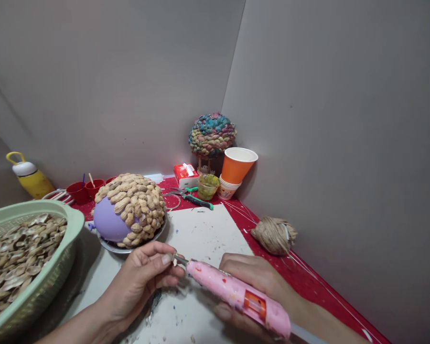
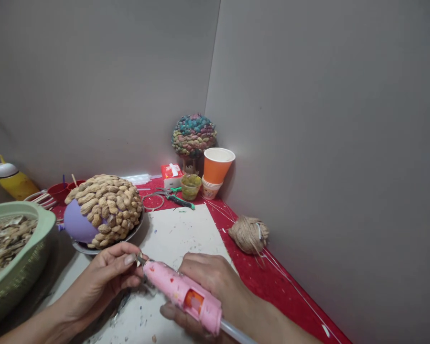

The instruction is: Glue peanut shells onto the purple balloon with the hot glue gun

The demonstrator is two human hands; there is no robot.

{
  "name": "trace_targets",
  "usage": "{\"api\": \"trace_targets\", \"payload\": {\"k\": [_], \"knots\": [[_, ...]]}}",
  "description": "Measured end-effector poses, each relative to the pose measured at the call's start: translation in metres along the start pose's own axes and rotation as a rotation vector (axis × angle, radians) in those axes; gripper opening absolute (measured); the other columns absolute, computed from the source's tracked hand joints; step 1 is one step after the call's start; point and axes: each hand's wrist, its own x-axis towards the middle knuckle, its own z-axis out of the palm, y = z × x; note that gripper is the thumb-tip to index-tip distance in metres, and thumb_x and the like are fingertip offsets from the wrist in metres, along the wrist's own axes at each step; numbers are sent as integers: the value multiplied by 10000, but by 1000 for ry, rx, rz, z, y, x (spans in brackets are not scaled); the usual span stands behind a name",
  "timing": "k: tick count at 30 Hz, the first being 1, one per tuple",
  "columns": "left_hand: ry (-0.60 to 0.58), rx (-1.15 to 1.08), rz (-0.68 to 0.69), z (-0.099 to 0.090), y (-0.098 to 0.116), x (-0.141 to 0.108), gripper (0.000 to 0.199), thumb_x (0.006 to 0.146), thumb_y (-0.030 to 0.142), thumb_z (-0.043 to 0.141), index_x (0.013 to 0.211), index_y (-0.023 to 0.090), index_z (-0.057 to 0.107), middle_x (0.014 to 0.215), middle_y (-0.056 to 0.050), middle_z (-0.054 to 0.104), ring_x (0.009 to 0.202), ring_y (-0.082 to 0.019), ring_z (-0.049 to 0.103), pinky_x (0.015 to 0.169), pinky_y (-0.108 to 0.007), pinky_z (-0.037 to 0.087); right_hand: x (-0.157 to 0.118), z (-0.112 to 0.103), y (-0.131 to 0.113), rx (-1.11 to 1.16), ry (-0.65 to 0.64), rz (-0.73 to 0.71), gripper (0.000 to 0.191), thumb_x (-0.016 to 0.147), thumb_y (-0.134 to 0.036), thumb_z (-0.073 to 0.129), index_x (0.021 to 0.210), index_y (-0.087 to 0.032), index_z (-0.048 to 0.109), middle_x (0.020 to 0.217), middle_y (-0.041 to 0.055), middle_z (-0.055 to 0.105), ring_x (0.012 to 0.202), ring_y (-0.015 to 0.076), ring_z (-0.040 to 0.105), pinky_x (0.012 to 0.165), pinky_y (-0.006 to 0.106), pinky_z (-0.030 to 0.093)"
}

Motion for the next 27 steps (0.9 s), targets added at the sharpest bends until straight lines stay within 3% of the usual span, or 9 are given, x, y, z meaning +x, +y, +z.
{"api": "trace_targets", "payload": {"k": [20,27], "knots": [[-2,17,-30,-1,0,1,226,709,199,832,885,119,716,732,-110,774,638,-131,716,633,-184,565,2,2,5,-90,47,-10,388,865,-435,635,635,-186,448,594,-30,455,511,89,393,488,227,270],[41,35,-24,-1,2,2,247,676,211,856,868,125,727,723,-100,771,630,-134,712,630,-193,573,-1,4,4,-60,129,-93,407,896,-476,588,642,-180,469,587,-32,455,513,91,386,493,227,286]]}}
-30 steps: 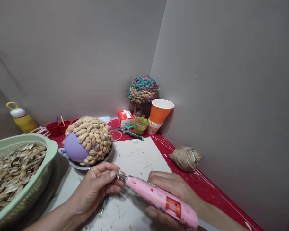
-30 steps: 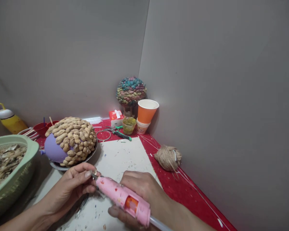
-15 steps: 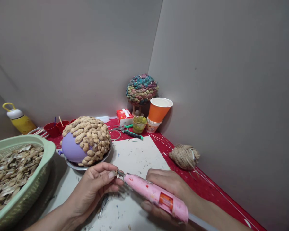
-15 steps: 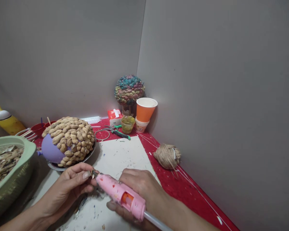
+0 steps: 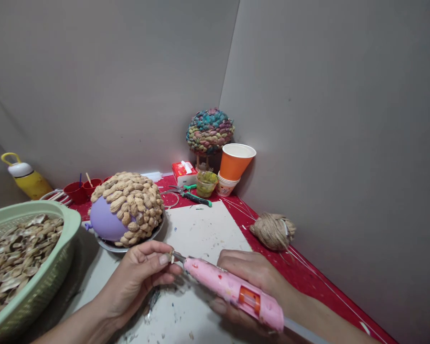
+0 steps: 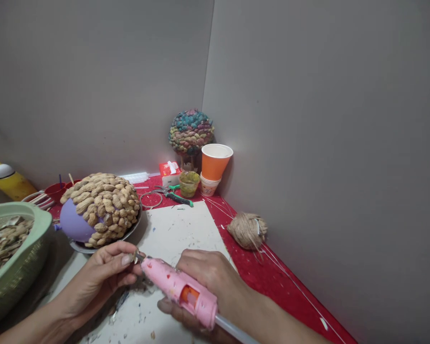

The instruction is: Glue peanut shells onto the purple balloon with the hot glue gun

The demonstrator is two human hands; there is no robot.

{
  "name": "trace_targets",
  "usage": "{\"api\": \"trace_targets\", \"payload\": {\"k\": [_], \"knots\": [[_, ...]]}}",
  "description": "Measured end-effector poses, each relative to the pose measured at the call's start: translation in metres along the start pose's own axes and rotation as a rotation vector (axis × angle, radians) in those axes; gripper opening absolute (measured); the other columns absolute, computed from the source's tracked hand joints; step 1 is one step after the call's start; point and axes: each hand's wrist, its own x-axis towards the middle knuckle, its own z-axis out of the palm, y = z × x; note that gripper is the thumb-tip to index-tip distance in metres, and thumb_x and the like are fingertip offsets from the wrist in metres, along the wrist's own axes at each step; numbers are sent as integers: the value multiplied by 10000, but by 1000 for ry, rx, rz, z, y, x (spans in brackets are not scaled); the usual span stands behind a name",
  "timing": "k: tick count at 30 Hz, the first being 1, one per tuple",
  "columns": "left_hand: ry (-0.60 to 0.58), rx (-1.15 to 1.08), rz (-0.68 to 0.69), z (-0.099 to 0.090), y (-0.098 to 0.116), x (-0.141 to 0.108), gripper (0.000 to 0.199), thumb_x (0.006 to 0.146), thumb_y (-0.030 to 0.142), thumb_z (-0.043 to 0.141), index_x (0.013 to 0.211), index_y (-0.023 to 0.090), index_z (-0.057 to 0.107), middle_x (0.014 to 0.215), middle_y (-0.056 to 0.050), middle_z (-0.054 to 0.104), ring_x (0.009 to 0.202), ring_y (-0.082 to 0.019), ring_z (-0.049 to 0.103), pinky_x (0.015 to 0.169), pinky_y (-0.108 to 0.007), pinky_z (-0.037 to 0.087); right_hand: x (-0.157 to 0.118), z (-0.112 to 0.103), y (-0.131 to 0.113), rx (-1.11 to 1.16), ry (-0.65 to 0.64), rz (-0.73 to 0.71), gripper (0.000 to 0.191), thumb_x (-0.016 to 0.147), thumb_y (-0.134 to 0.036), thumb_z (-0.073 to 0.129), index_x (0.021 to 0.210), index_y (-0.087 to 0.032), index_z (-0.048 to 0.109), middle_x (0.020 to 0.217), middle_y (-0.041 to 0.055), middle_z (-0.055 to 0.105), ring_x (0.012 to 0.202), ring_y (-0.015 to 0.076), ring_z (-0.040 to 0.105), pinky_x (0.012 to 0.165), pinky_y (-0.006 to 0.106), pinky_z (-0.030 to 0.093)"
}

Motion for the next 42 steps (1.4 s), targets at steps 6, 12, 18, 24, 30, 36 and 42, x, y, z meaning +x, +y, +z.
{"api": "trace_targets", "payload": {"k": [6,12,18,24,30,36,42], "knots": [[1,5,8,1,0,-1,225,674,213,857,844,129,737,724,-74,759,667,-136,708,646,-201,570,2,1,2,-52,21,-22,385,894,-450,599,647,-174,490,583,-32,491,494,80,402,471,219,273],[23,11,31,-1,-3,-1,219,659,201,863,831,141,742,759,-36,738,720,-137,698,726,-238,568,1,5,4,-99,49,-62,389,909,-457,570,650,-178,489,572,-32,498,494,84,401,470,227,265],[-41,17,35,1,-3,-2,216,672,224,855,834,144,737,726,-40,736,654,-113,671,691,-218,535,0,5,6,-161,20,-61,405,923,-475,539,647,-184,483,565,-33,483,488,90,391,468,234,269],[-33,35,37,-1,-4,-1,203,691,224,842,837,147,723,717,-32,725,650,-109,660,692,-224,525,0,5,6,-187,20,-92,430,931,-493,521,635,-187,465,556,-42,453,479,88,370,466,235,265],[-20,34,48,-2,-4,0,216,689,226,842,839,142,712,723,-33,714,653,-114,658,686,-233,522,1,4,6,-186,22,-94,444,936,-501,516,627,-185,472,548,-40,443,462,84,380,452,224,272],[-31,52,61,-1,-5,0,220,688,231,842,832,143,702,709,-20,694,650,-111,649,675,-230,518,3,3,6,-242,28,-133,470,961,-485,473,600,-185,460,514,-35,447,437,78,368,426,213,265],[-33,48,55,1,-5,0,234,673,246,854,814,143,699,702,-20,695,638,-106,650,665,-222,513,5,2,4,-248,0,-132,505,975,-495,448,592,-169,491,504,-20,461,421,78,405,419,205,275]]}}
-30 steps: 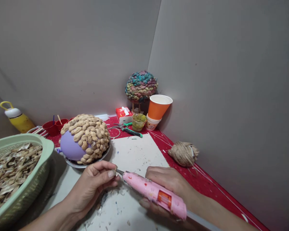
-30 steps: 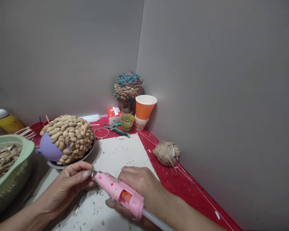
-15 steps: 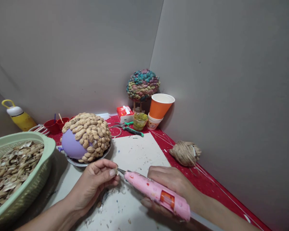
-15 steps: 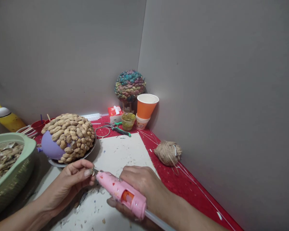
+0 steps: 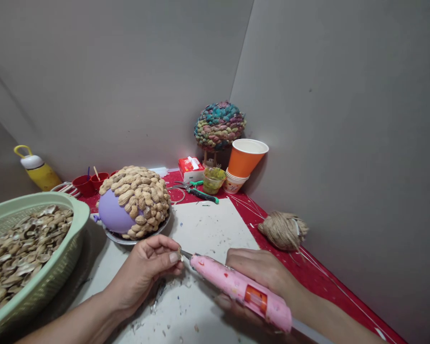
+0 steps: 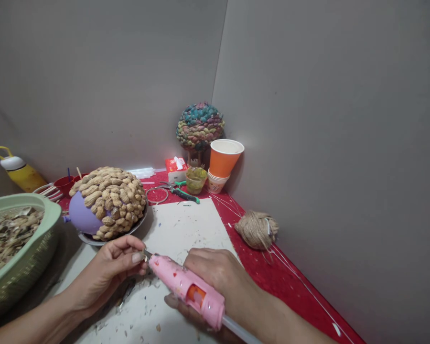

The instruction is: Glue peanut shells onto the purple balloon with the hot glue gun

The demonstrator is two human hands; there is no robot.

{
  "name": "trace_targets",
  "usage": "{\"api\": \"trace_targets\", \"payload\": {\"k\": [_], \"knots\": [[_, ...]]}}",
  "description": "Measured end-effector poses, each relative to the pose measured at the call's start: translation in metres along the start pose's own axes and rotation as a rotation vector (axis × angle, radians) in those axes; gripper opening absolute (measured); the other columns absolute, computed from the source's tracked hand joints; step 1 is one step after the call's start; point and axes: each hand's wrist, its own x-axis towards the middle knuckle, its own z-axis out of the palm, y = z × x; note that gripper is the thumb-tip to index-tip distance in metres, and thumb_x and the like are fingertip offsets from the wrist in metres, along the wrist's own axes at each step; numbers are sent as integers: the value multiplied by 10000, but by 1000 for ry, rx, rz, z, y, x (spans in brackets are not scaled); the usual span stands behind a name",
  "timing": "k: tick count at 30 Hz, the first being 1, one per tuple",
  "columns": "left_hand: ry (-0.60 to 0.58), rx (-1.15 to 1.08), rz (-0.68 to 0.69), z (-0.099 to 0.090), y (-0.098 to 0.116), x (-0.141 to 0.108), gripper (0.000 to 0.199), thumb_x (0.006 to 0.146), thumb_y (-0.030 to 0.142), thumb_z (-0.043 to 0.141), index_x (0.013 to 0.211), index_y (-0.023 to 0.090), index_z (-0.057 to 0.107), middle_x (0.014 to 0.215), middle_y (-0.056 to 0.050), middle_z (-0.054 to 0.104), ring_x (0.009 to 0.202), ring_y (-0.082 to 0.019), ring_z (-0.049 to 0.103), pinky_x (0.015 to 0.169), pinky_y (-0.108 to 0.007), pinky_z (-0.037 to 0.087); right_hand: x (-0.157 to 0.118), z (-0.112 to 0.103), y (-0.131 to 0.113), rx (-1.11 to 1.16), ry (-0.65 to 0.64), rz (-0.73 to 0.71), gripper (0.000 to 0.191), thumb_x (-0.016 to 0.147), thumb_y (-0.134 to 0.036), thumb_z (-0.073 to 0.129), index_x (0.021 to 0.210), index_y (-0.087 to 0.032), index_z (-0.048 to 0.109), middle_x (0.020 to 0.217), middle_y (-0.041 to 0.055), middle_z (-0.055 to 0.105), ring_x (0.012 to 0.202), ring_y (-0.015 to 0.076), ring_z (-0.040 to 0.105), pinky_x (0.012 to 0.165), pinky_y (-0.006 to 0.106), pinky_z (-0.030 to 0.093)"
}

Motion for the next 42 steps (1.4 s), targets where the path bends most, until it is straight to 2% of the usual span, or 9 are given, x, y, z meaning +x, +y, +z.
{"api": "trace_targets", "payload": {"k": [16,26,31,36,42], "knots": [[5,15,8,0,0,-2,214,690,231,841,817,146,692,689,-6,683,632,-100,641,662,-217,501,-1,2,1,-118,-28,-12,483,945,-471,486,562,-179,456,479,-41,408,401,71,373,404,223,212],[-3,29,13,-1,-1,-1,219,701,243,834,823,148,679,682,-5,680,632,-101,639,647,-209,486,-7,6,3,-213,-114,85,499,858,-542,580,546,-181,434,485,-47,385,406,68,322,407,236,168],[0,33,16,-1,-1,-1,215,698,243,835,817,154,679,678,-2,677,631,-100,636,656,-213,486,-7,6,3,-201,-35,36,549,947,-550,415,539,-183,439,475,-39,372,403,76,317,411,242,185],[1,45,24,-1,-2,0,221,698,240,833,815,147,670,680,-7,671,629,-105,628,651,-221,485,-7,8,3,-182,-67,80,492,886,-540,536,555,-185,455,497,-45,360,420,77,312,418,246,168],[-14,42,26,0,-1,-1,226,701,242,828,814,147,657,685,-13,673,641,-112,625,661,-232,481,-4,4,0,-136,-42,65,434,904,-443,525,567,-184,437,496,-54,367,401,68,344,411,227,189]]}}
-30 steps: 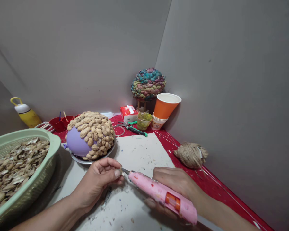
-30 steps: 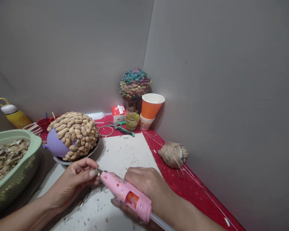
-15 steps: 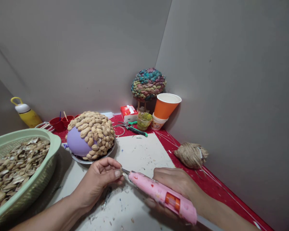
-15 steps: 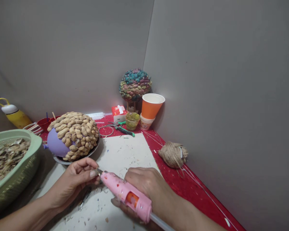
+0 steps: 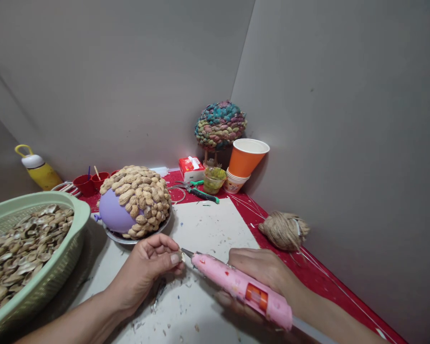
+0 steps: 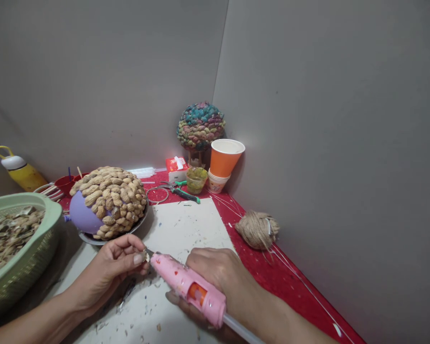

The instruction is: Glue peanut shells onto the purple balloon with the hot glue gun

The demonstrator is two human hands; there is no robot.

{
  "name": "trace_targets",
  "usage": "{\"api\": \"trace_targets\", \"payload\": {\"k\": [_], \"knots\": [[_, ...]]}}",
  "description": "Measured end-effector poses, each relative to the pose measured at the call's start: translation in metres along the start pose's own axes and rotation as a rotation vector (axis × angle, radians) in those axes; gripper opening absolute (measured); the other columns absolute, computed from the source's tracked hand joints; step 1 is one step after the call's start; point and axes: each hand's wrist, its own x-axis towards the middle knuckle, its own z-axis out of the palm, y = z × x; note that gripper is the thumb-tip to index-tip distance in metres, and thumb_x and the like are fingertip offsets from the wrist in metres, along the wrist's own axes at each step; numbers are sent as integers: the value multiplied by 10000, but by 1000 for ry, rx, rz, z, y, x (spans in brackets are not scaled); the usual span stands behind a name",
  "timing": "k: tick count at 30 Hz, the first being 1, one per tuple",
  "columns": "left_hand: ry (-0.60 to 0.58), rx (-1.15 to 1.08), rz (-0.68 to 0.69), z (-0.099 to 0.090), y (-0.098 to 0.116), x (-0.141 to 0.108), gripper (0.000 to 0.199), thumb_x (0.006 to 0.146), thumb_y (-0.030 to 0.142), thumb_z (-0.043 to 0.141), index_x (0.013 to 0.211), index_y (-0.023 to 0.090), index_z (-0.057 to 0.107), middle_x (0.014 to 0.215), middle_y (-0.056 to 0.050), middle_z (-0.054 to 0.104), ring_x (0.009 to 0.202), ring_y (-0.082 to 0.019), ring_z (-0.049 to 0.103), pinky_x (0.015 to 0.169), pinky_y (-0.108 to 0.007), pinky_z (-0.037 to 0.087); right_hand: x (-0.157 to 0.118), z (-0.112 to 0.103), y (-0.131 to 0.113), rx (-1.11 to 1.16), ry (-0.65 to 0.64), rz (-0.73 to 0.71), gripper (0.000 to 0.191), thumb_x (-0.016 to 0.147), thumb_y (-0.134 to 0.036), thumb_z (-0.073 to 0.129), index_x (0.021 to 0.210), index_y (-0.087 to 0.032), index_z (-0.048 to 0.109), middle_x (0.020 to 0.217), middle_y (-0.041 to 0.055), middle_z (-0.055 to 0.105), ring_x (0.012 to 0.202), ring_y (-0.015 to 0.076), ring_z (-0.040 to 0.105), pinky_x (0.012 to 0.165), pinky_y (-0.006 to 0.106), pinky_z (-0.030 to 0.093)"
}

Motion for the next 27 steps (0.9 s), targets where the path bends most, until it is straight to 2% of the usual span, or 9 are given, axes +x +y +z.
{"api": "trace_targets", "payload": {"k": [6,11,13,19,23,27], "knots": [[5,-12,-14,3,1,-2,248,673,243,848,791,149,652,668,-8,668,621,-105,615,647,-227,471,-6,5,2,-76,-40,46,437,848,-501,580,574,-188,446,510,-46,386,421,79,327,441,254,180],[15,-4,-6,3,2,-2,253,669,249,852,794,146,658,658,-12,670,623,-112,616,646,-228,476,-4,4,1,-119,-176,97,430,797,-501,650,574,-186,459,510,-45,380,424,78,319,434,259,151],[22,-1,0,2,2,-1,252,670,249,852,792,145,657,657,-12,672,624,-112,617,646,-227,479,-3,3,0,-105,-192,100,415,810,-490,647,589,-185,474,517,-40,399,423,76,322,433,261,145],[31,4,10,-1,0,0,226,700,234,830,816,148,656,687,-12,679,649,-113,625,669,-233,496,-7,6,2,-73,-88,70,384,819,-461,627,598,-179,490,527,-45,415,430,69,333,443,244,177],[35,2,14,-3,0,0,218,705,232,827,816,151,658,703,-12,689,652,-109,627,683,-235,504,-8,7,2,-49,-98,122,396,829,-496,595,609,-179,505,545,-37,438,446,77,335,454,251,193],[37,0,12,-2,1,0,211,710,232,823,817,153,659,714,-16,702,662,-107,637,687,-224,499,-6,4,1,-17,-107,105,391,846,-485,587,615,-180,504,540,-35,444,438,73,321,443,245,185]]}}
